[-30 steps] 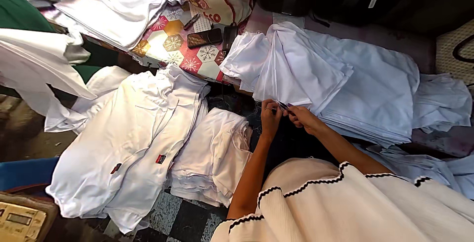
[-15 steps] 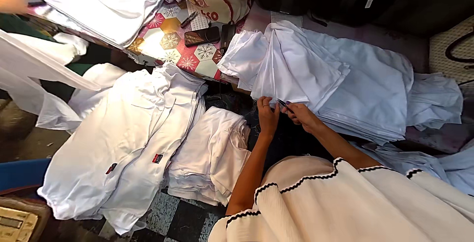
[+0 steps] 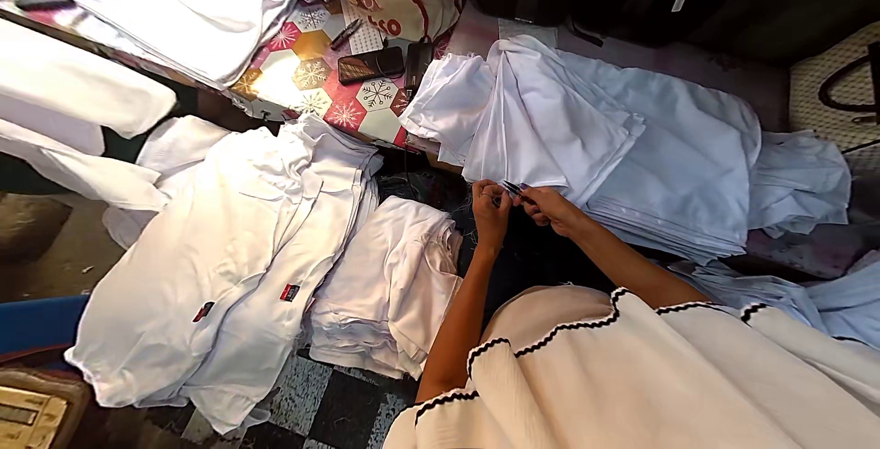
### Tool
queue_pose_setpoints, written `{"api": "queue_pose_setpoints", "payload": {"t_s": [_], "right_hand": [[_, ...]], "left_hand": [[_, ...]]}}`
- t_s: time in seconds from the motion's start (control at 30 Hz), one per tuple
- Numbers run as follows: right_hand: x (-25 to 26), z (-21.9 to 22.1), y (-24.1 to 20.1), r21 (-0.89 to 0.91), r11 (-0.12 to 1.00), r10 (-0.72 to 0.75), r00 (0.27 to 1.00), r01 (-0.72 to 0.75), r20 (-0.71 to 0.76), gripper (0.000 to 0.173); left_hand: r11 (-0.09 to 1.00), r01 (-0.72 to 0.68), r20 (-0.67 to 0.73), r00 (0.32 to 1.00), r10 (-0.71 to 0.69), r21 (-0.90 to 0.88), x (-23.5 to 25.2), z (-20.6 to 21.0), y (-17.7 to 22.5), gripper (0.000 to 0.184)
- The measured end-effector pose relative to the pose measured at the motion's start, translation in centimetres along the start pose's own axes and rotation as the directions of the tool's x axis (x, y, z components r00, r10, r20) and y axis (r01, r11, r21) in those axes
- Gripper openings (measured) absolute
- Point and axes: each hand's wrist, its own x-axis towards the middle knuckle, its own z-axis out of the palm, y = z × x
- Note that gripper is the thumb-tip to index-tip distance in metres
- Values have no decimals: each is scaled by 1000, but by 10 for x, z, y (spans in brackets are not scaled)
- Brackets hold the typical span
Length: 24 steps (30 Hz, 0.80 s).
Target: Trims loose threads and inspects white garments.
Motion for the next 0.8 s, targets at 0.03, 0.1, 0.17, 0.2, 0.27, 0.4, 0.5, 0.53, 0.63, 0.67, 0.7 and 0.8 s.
{"api": "queue_pose_setpoints", "payload": {"t_s": [0.03, 0.1, 0.17, 0.2, 0.27, 0.4, 0.5, 0.53, 0.63, 0.67, 0.7, 0.8], "right_hand": [[1, 1, 1, 4, 1000, -6, 1000, 7, -14, 38], [1, 2, 3, 13, 1000, -20, 999, 21, -50, 37], [-2, 2, 4, 20, 999, -27, 997, 28, -74, 37], [-4, 1, 4, 25, 999, -30, 996, 32, -78, 37], [-8, 1, 4, 31, 998, -45, 996, 47, -77, 38], [-10, 2, 3, 15, 998, -66, 996, 67, -62, 39], [-10, -2, 3, 12, 999, -39, 998, 40, -59, 36], [-11, -4, 3, 14, 999, -33, 999, 34, -38, 36], [-14, -6, 2, 11, 1000, 20, 999, -20, 49, 39], [-13, -5, 1, 18, 999, 38, 997, -39, 68, 39], [-11, -4, 1, 31, 998, 47, 996, -49, 73, 39], [-6, -1, -2, 58, 997, 57, 997, -59, 44, 39]], "left_hand": [[1000, 5, 8, 1000, -5, 4, 0, -1, 0, 4], [1000, 25, 20, 999, -25, 15, -2, -2, 2, 5], [998, 54, 18, 998, -54, 26, -5, -5, 7, 8], [997, 59, 13, 998, -59, 46, -7, -5, 8, 9], [991, 43, 3, 999, -43, 125, -6, -3, 8, 18], [960, -90, -1, 996, 93, 266, 3, 12, -13, 17], [956, -178, 7, 983, 182, 234, 5, 14, -20, 3], [964, -173, 11, 985, 174, 204, 5, 11, -19, 3], [990, -98, 6, 995, 98, 98, 2, 1, -14, 6], [997, -59, 15, 998, 58, 57, 0, -3, -13, 6], [1000, -20, 23, 1000, 20, 21, -2, -5, -11, 7], [997, 61, 12, 998, -61, -38, -3, -9, -11, 8]]}}
